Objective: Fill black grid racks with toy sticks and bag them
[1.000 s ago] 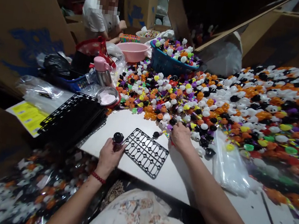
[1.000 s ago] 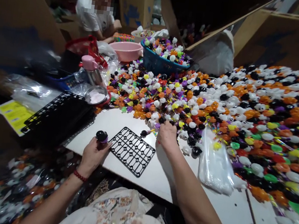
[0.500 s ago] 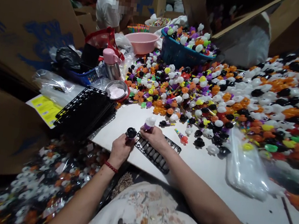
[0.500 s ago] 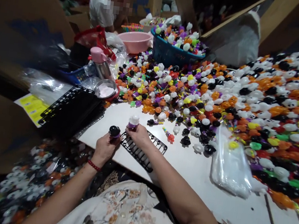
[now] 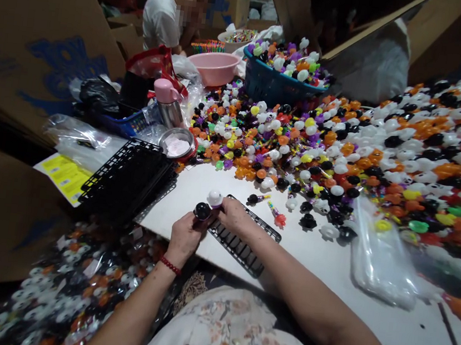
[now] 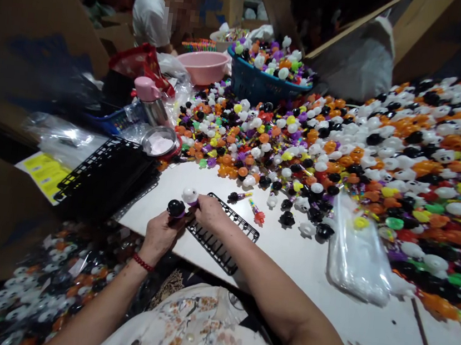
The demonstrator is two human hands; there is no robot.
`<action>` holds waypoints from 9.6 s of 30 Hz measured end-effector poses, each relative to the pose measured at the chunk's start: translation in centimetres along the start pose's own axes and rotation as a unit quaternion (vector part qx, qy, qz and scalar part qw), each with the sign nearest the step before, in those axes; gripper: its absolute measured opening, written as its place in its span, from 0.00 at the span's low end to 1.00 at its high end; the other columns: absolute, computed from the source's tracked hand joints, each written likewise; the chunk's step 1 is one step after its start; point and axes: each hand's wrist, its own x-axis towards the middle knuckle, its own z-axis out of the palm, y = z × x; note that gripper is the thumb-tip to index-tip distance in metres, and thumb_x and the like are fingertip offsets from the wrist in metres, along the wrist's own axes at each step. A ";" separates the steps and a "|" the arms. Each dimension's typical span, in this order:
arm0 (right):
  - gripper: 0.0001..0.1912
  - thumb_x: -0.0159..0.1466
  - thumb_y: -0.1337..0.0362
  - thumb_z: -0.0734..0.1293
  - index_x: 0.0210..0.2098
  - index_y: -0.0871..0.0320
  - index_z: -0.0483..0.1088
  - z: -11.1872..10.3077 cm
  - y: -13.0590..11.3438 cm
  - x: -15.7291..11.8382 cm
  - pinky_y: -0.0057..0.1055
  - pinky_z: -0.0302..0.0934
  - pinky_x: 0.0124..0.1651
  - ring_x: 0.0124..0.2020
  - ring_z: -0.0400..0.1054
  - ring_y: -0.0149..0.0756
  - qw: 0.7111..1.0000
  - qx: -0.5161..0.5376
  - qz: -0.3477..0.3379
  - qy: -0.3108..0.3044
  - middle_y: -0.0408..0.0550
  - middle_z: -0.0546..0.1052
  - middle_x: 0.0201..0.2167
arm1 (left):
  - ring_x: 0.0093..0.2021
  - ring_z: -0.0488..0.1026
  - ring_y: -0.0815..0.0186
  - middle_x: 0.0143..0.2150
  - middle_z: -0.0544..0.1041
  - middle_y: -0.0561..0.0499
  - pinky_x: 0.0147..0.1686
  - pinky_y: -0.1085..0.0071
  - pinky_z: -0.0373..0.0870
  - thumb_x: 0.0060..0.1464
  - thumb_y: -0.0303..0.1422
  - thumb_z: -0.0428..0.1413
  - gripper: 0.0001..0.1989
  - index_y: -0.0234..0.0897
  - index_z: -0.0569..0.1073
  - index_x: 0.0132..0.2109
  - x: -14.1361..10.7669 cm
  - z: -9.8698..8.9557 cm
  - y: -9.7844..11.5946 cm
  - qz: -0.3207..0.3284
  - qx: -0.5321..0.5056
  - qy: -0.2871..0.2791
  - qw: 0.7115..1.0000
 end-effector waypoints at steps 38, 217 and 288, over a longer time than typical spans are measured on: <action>0.15 0.63 0.65 0.64 0.49 0.57 0.73 -11.5 10.9 -0.6 0.43 0.51 0.52 0.52 0.56 0.51 0.907 -0.369 0.103 0.175 0.58 0.69 0.49 | 0.40 0.75 0.57 0.37 0.75 0.47 0.41 0.64 0.71 0.58 0.47 0.54 0.18 0.38 0.74 0.44 -0.7 0.7 -1.8 0.088 0.145 0.042 0.985; 0.12 0.62 0.55 0.67 0.35 0.58 0.76 -5.9 4.4 -22.1 0.28 0.60 0.33 0.30 0.67 0.33 0.913 0.289 0.182 0.224 0.43 0.77 0.29 | 0.25 0.60 0.69 0.25 0.61 0.56 0.27 0.71 0.61 0.65 0.51 0.40 0.23 0.39 0.62 0.30 -4.1 10.3 14.9 0.058 -0.176 -0.367 0.912; 0.14 0.61 0.55 0.69 0.41 0.57 0.77 -8.6 7.5 -22.5 0.31 0.64 0.40 0.36 0.71 0.35 0.866 0.355 0.162 0.314 0.46 0.79 0.37 | 0.32 0.63 0.69 0.36 0.66 0.54 0.34 0.71 0.64 0.64 0.48 0.46 0.16 0.39 0.65 0.45 -0.3 11.3 17.7 0.058 -0.214 -0.509 0.832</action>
